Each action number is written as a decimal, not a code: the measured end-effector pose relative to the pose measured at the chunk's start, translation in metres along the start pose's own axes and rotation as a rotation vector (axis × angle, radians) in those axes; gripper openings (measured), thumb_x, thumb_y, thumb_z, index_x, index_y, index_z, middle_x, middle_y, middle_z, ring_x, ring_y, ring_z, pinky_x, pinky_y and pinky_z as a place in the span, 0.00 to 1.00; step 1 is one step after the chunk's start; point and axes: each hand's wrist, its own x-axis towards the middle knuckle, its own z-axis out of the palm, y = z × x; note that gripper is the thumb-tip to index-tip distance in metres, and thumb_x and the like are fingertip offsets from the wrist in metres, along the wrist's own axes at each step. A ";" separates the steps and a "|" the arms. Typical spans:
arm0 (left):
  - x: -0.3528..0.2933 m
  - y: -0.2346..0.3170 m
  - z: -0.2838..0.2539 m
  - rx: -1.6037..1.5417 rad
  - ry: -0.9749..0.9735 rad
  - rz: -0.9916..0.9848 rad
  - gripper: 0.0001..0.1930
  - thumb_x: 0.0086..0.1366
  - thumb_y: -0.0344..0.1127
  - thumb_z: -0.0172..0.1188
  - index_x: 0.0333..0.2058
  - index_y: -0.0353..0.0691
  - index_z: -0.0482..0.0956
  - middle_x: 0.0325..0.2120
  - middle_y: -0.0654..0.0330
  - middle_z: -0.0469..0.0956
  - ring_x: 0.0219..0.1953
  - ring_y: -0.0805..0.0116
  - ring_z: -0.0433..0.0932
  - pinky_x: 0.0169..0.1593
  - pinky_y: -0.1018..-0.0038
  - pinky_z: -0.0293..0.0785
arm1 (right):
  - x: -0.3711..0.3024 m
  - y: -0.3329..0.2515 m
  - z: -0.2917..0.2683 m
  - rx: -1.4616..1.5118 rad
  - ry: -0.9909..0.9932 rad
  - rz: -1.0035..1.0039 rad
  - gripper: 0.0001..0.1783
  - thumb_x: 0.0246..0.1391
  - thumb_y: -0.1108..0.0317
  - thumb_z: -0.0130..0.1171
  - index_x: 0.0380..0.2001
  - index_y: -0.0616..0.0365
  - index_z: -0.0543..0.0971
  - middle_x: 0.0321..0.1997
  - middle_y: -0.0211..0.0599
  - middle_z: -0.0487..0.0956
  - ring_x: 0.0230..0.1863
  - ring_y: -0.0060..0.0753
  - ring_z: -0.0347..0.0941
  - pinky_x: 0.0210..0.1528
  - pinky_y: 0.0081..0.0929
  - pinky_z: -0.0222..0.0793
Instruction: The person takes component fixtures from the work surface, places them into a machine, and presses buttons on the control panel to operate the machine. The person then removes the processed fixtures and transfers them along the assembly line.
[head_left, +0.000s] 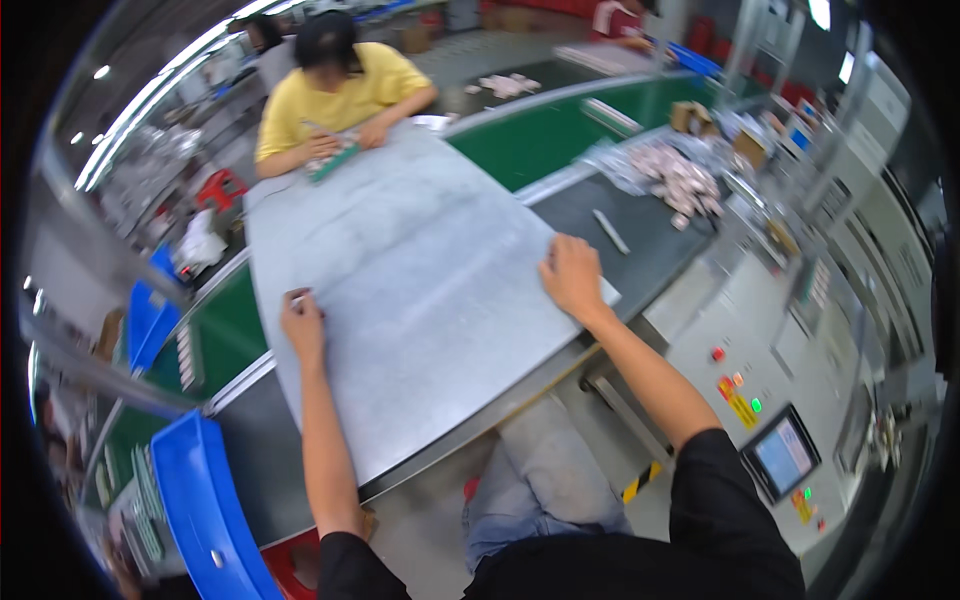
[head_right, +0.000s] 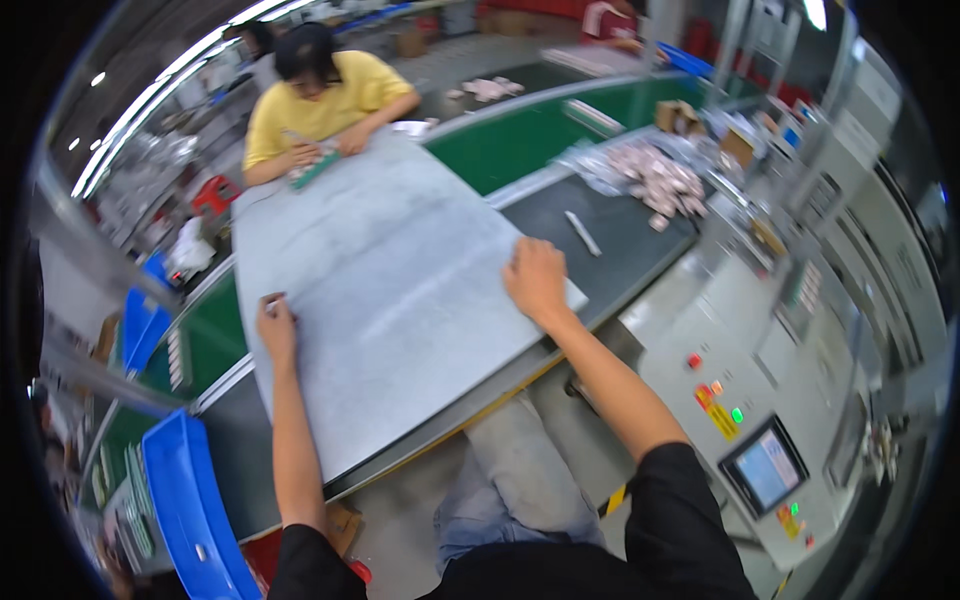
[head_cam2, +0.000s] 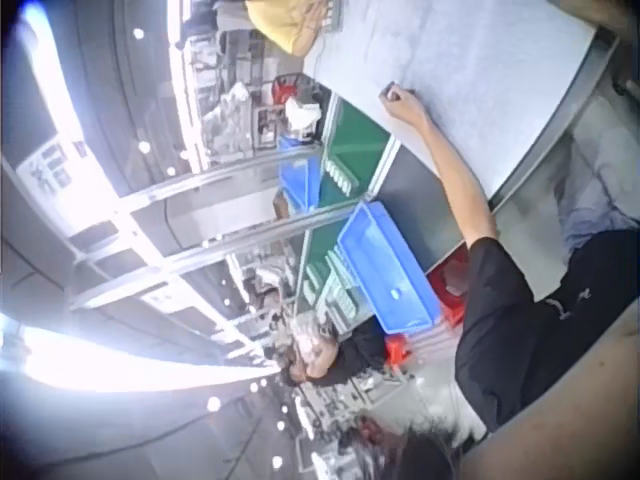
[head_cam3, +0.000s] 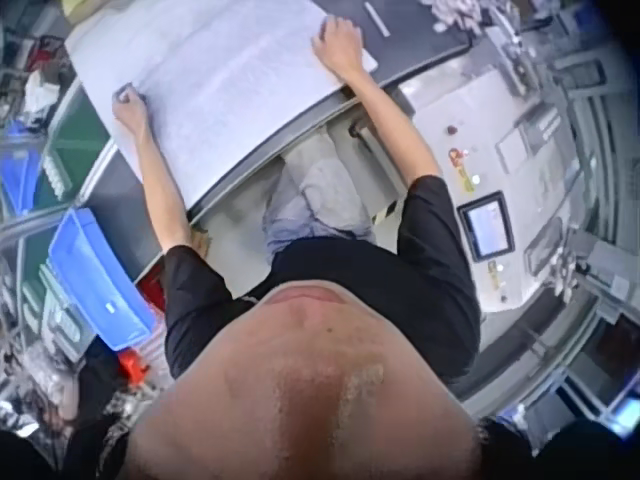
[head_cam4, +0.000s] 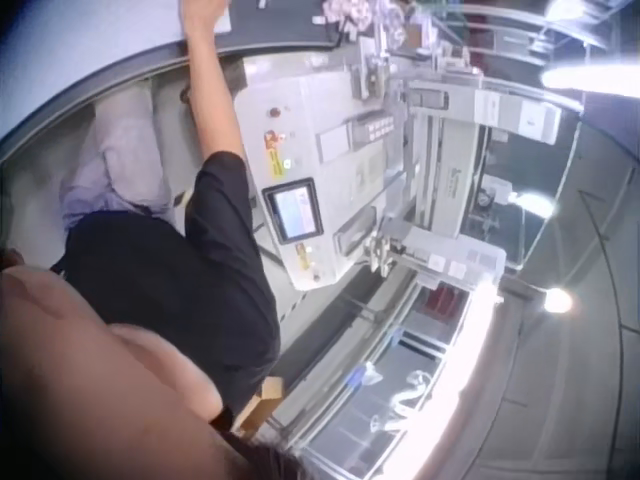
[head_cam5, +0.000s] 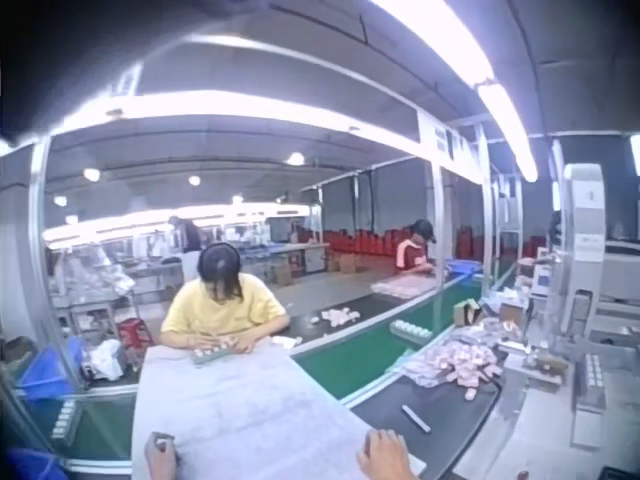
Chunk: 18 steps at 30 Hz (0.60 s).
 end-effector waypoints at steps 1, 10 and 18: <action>-0.002 0.005 0.001 -0.018 0.000 -0.014 0.07 0.71 0.33 0.55 0.41 0.37 0.80 0.15 0.64 0.74 0.17 0.78 0.70 0.22 0.76 0.63 | 0.000 -0.001 -0.004 -0.005 -0.014 0.005 0.09 0.49 0.69 0.62 0.32 0.57 0.72 0.32 0.43 0.75 0.39 0.52 0.73 0.42 0.48 0.65; -0.008 0.026 0.000 -0.142 0.023 -0.079 0.06 0.69 0.31 0.57 0.39 0.36 0.79 0.17 0.59 0.79 0.18 0.74 0.76 0.24 0.75 0.67 | 0.000 -0.004 -0.010 -0.004 -0.015 -0.068 0.08 0.53 0.71 0.59 0.33 0.59 0.71 0.33 0.44 0.75 0.39 0.52 0.71 0.42 0.47 0.64; -0.010 0.035 -0.002 -0.094 0.005 -0.112 0.06 0.70 0.32 0.57 0.39 0.36 0.79 0.17 0.60 0.79 0.18 0.74 0.75 0.23 0.75 0.66 | 0.000 0.001 -0.005 -0.026 -0.006 -0.068 0.08 0.53 0.71 0.60 0.33 0.59 0.71 0.34 0.43 0.75 0.39 0.50 0.72 0.42 0.45 0.64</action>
